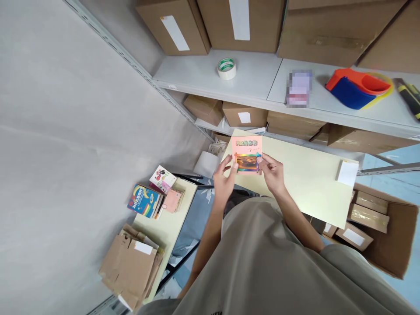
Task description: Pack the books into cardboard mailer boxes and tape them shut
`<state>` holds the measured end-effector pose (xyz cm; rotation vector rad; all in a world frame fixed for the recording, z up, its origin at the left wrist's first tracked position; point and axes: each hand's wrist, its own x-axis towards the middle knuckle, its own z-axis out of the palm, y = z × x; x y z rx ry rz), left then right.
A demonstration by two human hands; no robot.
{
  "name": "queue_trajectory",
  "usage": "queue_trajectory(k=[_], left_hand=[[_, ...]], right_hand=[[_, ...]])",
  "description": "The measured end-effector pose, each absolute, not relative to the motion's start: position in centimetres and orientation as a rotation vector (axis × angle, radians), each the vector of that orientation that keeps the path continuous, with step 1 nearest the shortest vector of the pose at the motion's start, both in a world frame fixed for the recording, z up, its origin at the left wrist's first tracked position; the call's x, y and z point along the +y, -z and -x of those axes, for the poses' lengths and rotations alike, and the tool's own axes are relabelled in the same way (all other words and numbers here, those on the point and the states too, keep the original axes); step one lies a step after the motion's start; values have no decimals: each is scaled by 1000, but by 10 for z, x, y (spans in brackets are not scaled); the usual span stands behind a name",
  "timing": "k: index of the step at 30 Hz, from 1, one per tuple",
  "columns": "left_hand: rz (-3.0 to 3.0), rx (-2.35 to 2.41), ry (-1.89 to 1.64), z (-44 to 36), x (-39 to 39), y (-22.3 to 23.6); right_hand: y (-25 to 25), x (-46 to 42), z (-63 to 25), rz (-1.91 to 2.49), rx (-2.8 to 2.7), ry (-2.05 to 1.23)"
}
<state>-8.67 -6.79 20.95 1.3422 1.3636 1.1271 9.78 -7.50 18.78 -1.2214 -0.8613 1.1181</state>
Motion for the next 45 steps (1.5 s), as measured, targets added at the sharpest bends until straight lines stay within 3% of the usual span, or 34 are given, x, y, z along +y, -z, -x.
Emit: queue_trajectory(k=[7,13,21,29,35,39,45], left_hand=[[-986,1225,-1115,102,-57,-202],[-1060,1369,-1282,90,-71,-217],[-1573,1211,-1217,62,-95,-222],[-1093,1207,-1065,91,-73,-229],[-1002,1302,-1210,77,-75,-219],[-1115,1436,-1331,67,-80,-219],[-1640,1286,-1307,43,-90,-216]], right_hand=[[-186,-74,-97,1186,-956,-1162],[-202,-90,-84,1282,-1021,-839],[-204,-97,-76,1342,-954,-887],[-201,-83,-109,1168,-818,-1199],[-189,-77,-116,1174,-784,-1143],[-190,-80,-115,1204,-836,-962],[-199,-88,-95,1113,-897,-1114]])
